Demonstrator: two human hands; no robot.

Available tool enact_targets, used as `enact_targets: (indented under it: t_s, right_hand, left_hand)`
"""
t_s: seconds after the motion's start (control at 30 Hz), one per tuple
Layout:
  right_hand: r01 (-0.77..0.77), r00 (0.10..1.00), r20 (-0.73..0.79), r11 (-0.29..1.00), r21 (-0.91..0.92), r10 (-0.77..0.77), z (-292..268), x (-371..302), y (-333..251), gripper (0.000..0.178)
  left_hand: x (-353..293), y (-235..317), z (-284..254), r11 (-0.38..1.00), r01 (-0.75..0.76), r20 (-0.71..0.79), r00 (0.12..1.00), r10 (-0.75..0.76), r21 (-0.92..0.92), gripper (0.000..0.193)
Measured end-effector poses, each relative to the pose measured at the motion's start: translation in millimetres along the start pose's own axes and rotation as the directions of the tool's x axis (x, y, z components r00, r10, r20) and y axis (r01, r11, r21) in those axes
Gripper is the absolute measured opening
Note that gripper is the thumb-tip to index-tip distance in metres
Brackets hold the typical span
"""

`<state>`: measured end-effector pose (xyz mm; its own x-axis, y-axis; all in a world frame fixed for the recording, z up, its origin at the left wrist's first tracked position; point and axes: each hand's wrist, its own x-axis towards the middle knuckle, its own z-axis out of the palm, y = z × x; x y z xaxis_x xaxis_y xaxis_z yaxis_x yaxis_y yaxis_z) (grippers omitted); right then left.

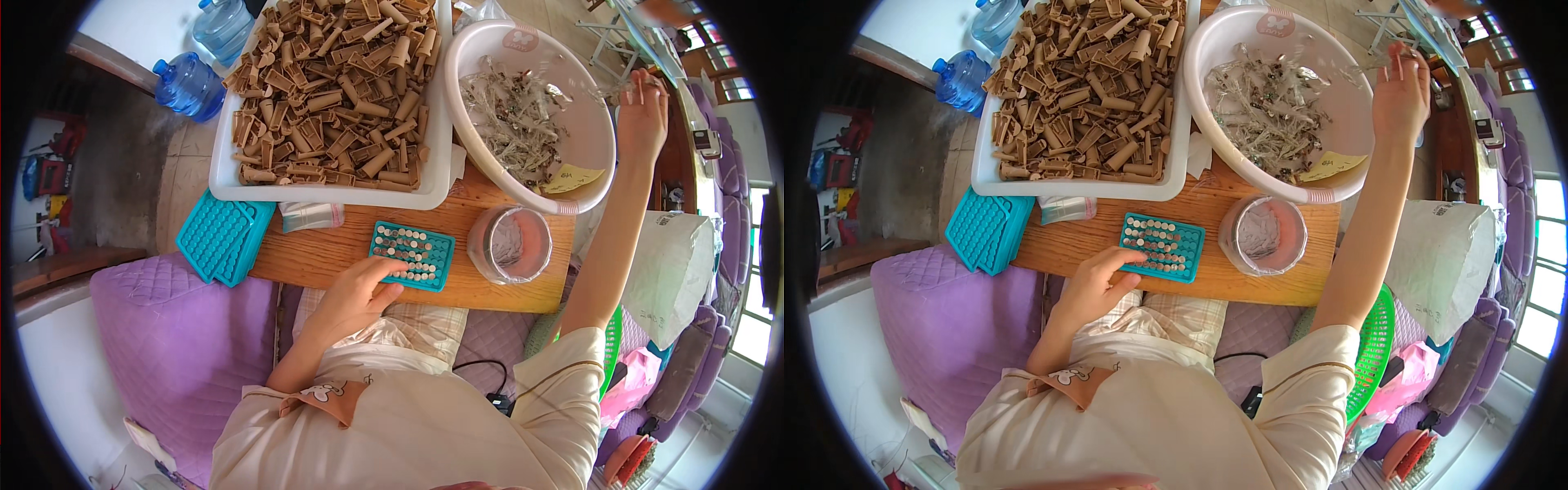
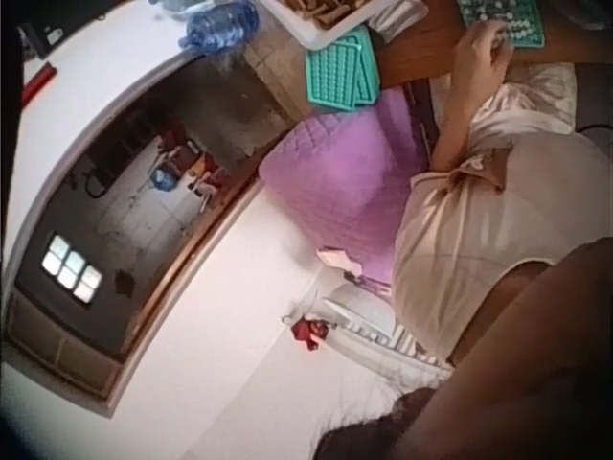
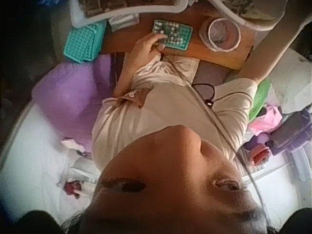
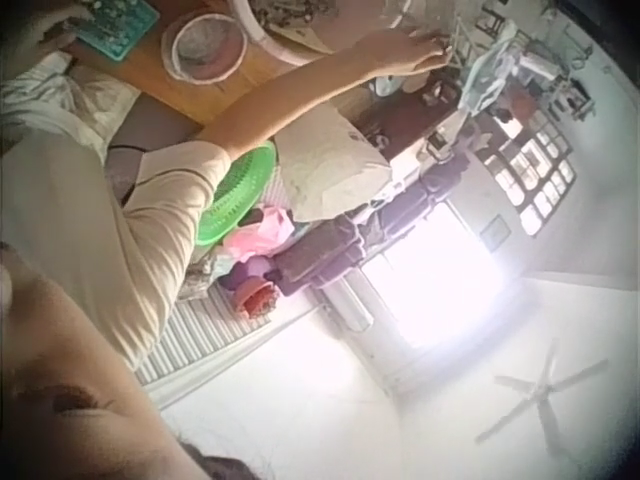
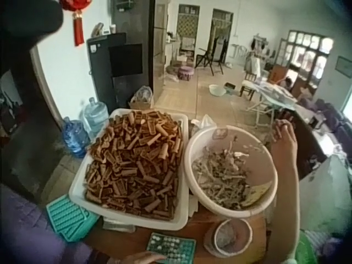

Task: The person inserts small circular components into rectangular brown holders by hand.

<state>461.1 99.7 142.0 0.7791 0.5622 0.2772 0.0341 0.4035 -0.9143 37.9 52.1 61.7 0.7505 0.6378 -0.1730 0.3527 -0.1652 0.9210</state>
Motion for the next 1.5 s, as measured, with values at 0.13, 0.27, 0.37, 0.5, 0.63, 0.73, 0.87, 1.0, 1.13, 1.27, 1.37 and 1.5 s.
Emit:
enact_targets:
  t_s: [0.13, 0.27, 0.37, 0.5, 0.63, 0.73, 0.87, 1.0, 1.13, 1.27, 1.37, 1.5]
  right_hand:
    - [0.429, 0.864, 0.495, 0.655, -0.622, -0.095, -15.8, -4.1, 10.0, 0.018]
    - [-0.032, 0.860, 0.483, 0.961, -0.274, 0.166, -15.1, -22.0, 14.4, 0.018]
    - [-0.245, 0.806, 0.517, 0.958, -0.152, 0.288, -19.8, -31.7, 14.9, 0.017]
    - [-0.284, 0.810, 0.517, 0.957, -0.066, 0.276, -15.4, -42.8, 21.6, 0.016]
    - [-0.259, 0.873, 0.436, 0.965, 0.037, 0.218, -12.2, -54.3, 14.9, 0.015]
    - [-0.279, 0.858, 0.475, 0.954, 0.108, 0.197, -4.1, -60.9, 12.9, 0.012]
    - [-0.238, 0.878, 0.468, 0.938, 0.252, 0.097, 25.1, -106.1, 4.9, 0.010]
    - [0.083, 0.798, 0.603, 0.989, -0.123, 0.008, 69.4, -197.4, -27.3, 0.015]
    - [0.789, 0.435, 0.827, 0.594, -0.159, -0.357, 97.8, -254.8, -38.3, 0.027]
    - [0.799, 0.409, 0.871, 0.569, -0.197, -0.272, 100.5, -276.6, -43.3, 0.036]
    - [0.781, 0.445, 0.862, 0.576, -0.241, -0.242, 96.7, -283.6, -38.5, 0.036]
    - [0.709, 0.472, 0.863, 0.659, -0.250, -0.180, 96.3, -286.5, -40.3, 0.029]
  left_hand:
    - [-6.5, -0.3, 4.9, 0.994, -0.090, 0.023, 0.996, 0.089, 0.063, 0.023]
    - [-17.6, -9.8, 10.7, 0.987, -0.116, 0.052, 0.992, 0.111, 0.109, 0.023]
    - [-27.7, -17.2, 11.7, 0.995, -0.068, 0.056, 0.996, 0.064, 0.077, 0.023]
    - [-36.5, -22.8, 14.3, 0.998, -0.051, 0.064, 0.997, 0.048, 0.041, 0.023]
    - [-42.5, -24.1, 12.5, 0.994, -0.096, 0.029, 0.995, 0.095, 0.044, 0.022]
    - [-43.3, -21.9, 9.4, 0.996, -0.090, 0.014, 0.996, 0.089, 0.021, 0.021]
    - [-44.6, -15.0, 8.7, 0.994, -0.107, -0.017, 0.994, 0.107, -0.016, 0.022]
    - [-38.9, 13.5, -0.6, 0.965, -0.205, -0.113, 0.976, 0.187, -0.167, 0.024]
    - [-28.9, 42.7, 0.7, 0.749, -0.319, -0.401, 0.913, 0.077, -0.581, 0.025]
    - [-24.7, 38.9, -0.9, 0.829, -0.359, -0.472, 0.872, 0.132, -0.430, 0.025]
    - [-29.9, 32.3, 4.6, 0.816, -0.345, -0.480, 0.872, 0.096, -0.464, 0.024]
    - [-34.8, 26.8, 7.2, 0.755, -0.292, -0.420, 0.907, 0.024, -0.587, 0.024]
